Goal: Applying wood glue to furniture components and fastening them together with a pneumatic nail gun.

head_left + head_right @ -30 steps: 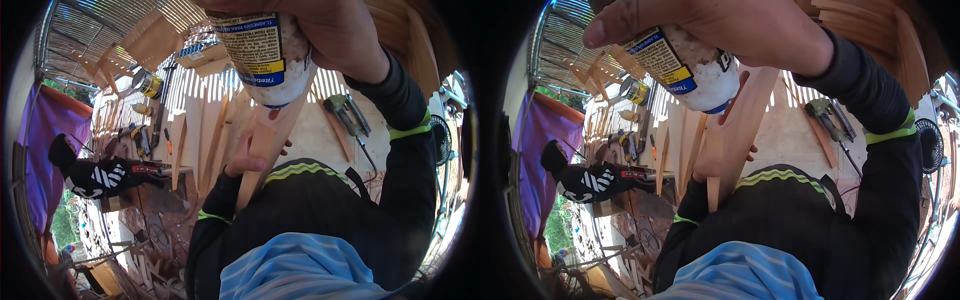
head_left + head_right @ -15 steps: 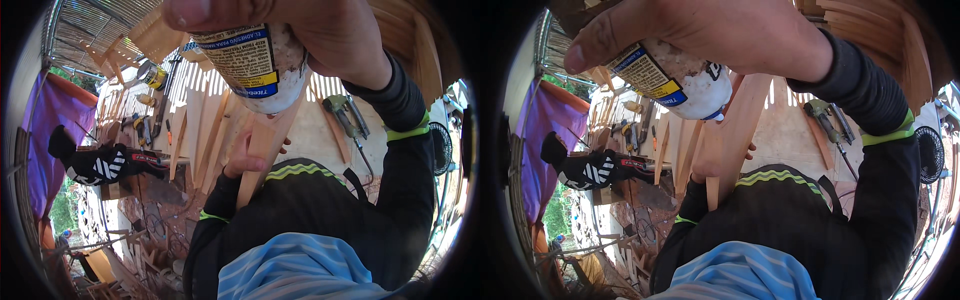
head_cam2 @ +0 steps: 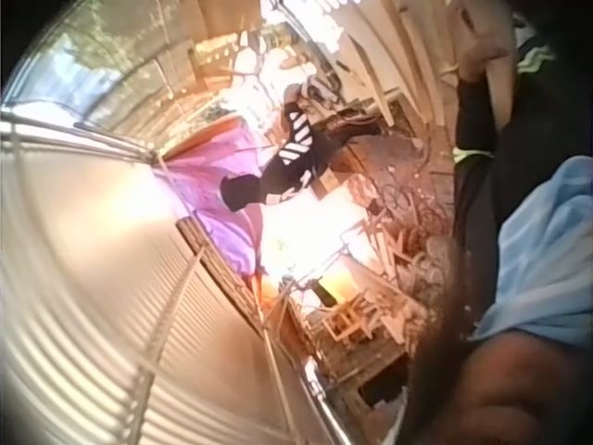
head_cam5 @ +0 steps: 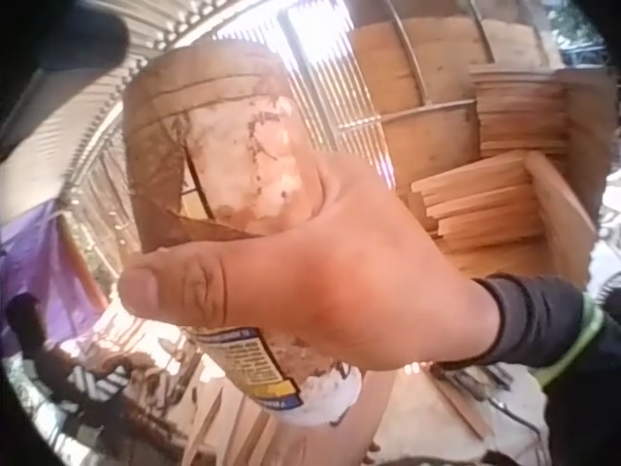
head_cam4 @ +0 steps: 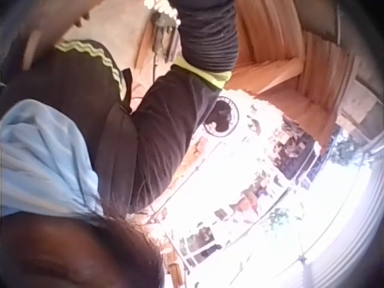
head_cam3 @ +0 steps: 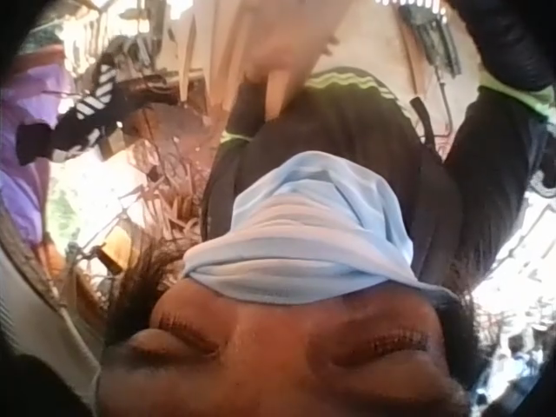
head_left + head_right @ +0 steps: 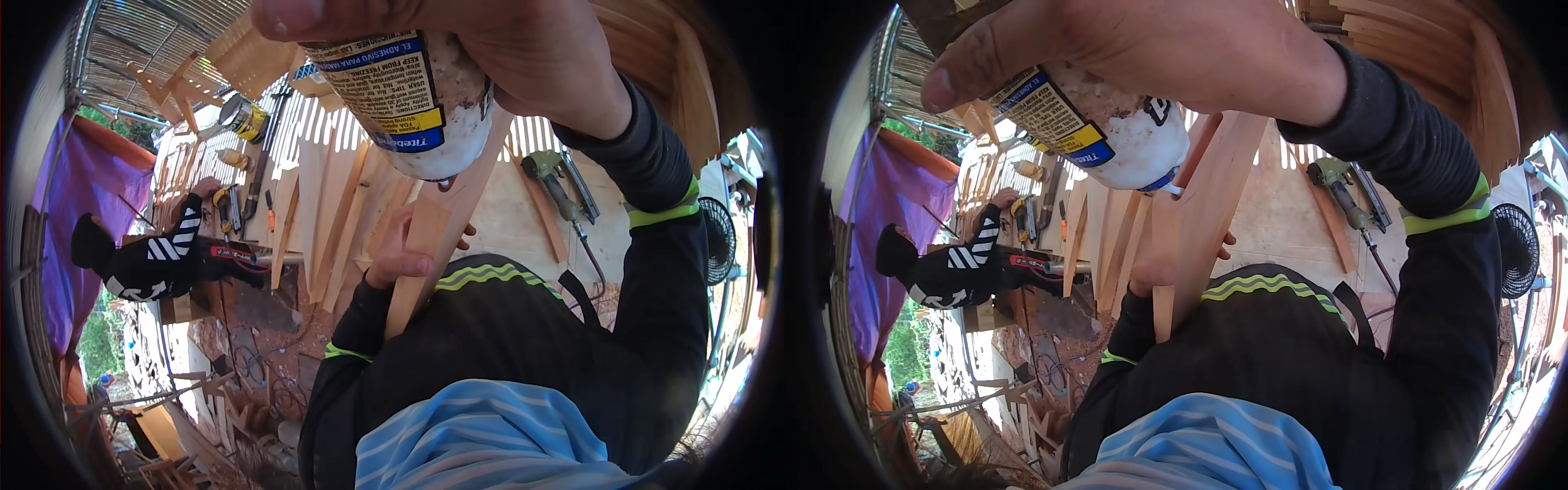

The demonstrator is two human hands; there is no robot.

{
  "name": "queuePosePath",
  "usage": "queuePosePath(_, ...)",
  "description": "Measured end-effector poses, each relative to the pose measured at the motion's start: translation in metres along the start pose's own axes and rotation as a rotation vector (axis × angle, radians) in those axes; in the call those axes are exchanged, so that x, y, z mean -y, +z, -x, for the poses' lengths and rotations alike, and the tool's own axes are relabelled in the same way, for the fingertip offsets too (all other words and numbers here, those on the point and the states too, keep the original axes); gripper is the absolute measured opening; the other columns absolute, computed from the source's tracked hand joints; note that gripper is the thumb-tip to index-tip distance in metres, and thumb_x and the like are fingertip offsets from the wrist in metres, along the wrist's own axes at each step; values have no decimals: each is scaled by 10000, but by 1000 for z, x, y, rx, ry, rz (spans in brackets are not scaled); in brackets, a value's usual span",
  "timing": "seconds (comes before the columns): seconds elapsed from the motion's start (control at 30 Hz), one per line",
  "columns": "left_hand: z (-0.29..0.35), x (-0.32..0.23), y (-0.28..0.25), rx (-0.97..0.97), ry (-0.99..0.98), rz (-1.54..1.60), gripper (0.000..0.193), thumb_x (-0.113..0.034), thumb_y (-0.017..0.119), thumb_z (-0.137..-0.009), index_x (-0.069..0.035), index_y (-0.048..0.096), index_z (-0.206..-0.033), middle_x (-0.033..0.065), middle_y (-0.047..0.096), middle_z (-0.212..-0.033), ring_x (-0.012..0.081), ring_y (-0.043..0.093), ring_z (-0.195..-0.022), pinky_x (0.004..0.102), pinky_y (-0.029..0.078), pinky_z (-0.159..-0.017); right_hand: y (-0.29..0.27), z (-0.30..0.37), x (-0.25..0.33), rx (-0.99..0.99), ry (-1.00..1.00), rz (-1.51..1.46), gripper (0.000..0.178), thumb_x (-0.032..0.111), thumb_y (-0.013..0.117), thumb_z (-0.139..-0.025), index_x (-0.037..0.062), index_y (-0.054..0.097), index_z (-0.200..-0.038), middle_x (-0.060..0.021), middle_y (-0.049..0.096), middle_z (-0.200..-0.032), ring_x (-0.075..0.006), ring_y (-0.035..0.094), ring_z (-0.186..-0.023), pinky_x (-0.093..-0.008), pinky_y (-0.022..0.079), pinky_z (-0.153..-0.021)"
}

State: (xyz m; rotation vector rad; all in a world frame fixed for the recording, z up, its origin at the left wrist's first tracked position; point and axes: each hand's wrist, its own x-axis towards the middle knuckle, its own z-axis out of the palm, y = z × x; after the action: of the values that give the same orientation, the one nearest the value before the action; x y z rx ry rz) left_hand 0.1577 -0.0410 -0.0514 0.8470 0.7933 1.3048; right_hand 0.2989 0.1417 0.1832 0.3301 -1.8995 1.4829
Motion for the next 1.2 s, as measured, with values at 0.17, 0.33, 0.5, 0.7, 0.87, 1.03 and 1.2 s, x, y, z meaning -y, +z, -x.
queuePosePath(0.17,0,-2,3,-9,7,-6,1052,-477,913,-611,98,528,-1404,224,666,-1254,316,677,-1183,444,583,-1006,-2,-1,1,2,-1,-7,336,254,848,-918,29,671,-1094,-36,719,-917,-105,661,-783,-264,542,-670)
queuePosePath(0.33,-2,-2,5,-6,8,-16,1053,-482,905,-615,93,524,-1411,212,660,-1256,312,674,-1187,446,586,-1002,-3,2,3,2,-11,-8,337,257,852,-915,29,674,-1086,-36,721,-916,-104,661,-781,-262,542,-668)
queuePosePath(0.5,-4,-4,7,-6,4,-21,1057,-484,905,-617,87,519,-1418,204,652,-1263,312,669,-1196,447,586,-1006,-8,2,8,2,-19,-14,337,261,856,-912,29,676,-1079,-36,722,-916,-104,662,-780,-260,541,-666)
queuePosePath(0.7,-6,-7,10,4,8,-23,1054,-478,915,-625,83,514,-1423,203,647,-1270,318,665,-1206,458,583,-1013,-12,4,11,-4,-27,-2,338,265,861,-909,28,679,-1069,-36,724,-915,-103,662,-778,-257,540,-664)
queuePosePath(0.87,-7,-6,11,11,3,-29,1053,-479,913,-626,82,513,-1423,205,653,-1262,320,666,-1203,458,580,-1019,-14,6,14,-11,-24,1,339,268,864,-906,28,682,-1062,-36,725,-914,-103,663,-777,-255,540,-662)
queuePosePath(1.03,-8,-5,9,14,-9,-49,1056,-487,905,-621,81,517,-1422,207,656,-1257,316,666,-1196,452,577,-1022,-15,7,16,-13,-21,1,340,272,868,-903,28,684,-1054,-36,727,-914,-103,663,-776,-253,539,-660)
queuePosePath(1.2,-7,-5,9,16,-23,-61,1058,-489,900,-619,82,517,-1423,208,656,-1255,311,667,-1186,451,573,-1025,-15,8,20,-11,-15,-1,342,275,872,-901,28,687,-1046,-36,729,-913,-102,664,-775,-251,539,-659)
